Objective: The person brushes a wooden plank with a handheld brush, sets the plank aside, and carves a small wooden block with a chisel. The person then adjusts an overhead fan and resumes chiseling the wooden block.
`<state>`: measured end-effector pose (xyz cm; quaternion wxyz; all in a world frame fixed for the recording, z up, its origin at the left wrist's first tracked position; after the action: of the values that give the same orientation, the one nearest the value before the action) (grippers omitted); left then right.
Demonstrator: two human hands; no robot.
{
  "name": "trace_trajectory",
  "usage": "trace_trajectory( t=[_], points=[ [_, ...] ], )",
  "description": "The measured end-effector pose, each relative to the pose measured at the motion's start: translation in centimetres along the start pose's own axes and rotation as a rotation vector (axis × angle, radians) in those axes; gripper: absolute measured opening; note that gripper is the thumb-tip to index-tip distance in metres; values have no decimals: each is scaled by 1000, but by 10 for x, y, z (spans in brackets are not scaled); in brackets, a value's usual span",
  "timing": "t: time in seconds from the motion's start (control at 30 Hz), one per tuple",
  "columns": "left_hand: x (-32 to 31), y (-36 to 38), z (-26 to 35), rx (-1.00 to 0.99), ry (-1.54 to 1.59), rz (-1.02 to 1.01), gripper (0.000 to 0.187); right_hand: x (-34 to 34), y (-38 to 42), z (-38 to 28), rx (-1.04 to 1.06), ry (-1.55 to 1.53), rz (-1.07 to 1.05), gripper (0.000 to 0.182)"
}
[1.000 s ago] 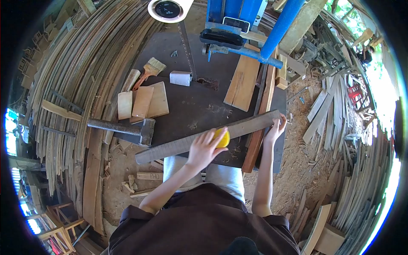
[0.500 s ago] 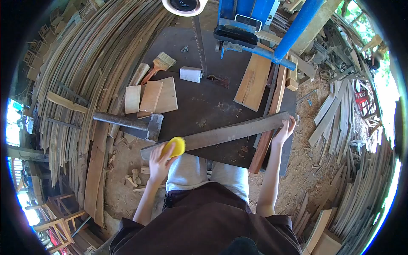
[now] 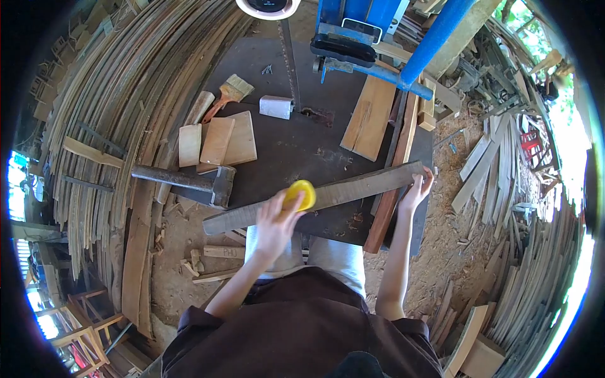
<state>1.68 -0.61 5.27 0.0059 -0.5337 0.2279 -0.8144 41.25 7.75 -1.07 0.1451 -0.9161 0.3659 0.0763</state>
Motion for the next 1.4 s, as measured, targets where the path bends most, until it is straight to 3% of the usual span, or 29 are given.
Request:
trace_trajectory(
  t=[0.17,0.4,0.5,0.8,0.87,0.9,0.97,1.1,1.17,1.2,1.27,1.33,1.37,1.4],
  points=[
    [47,85,-88,227,-130,5,53,0,-2,6,-44,-64,-1,28],
    [71,128,-119,382,-137,51,51,4,-4,12,-48,-44,6,29],
    [50,109,-104,214,-44,-47,51,4,-2,4,-22,-5,2,28],
    [-20,-26,30,-152,92,15,55,2,-7,4,-76,21,-7,34],
    [-29,-42,54,-237,138,22,57,-3,0,-41,187,546,100,36],
    [-33,-49,64,-244,141,27,57,-13,6,-63,264,579,92,39],
    [-39,-57,81,-292,168,14,57,-71,33,-127,608,659,-298,43],
    [-45,-62,69,-215,408,36,69,-148,122,-126,556,780,-1059,61],
    [-41,-52,43,-110,584,39,90,-157,154,-113,566,907,-1131,69],
    [-32,-46,33,-119,583,41,90,-159,166,-107,654,994,-1096,63],
    [-16,-32,7,-62,328,-24,105,-156,182,-83,689,1096,-1072,54],
    [-9,-22,-25,23,225,-71,108,-163,196,-87,761,1075,-1001,48],
    [-5,-18,-35,60,240,-52,94,-165,200,-88,787,1052,-982,49],
    [-6,-14,-42,61,237,-53,94,-167,202,-90,813,1029,-965,50]
  ],
)
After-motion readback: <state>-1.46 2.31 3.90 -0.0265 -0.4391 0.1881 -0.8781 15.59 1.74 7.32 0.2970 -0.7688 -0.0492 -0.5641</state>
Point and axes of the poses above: each hand's wrist, its own y-axis away from the middle knuckle, its own x-axis out of the back of the hand, z = x × y, the point moved 8 cm from there along -y, towards the middle knuckle, and after that the axes turned 3 degrees about -z, right-handed, at the moved point
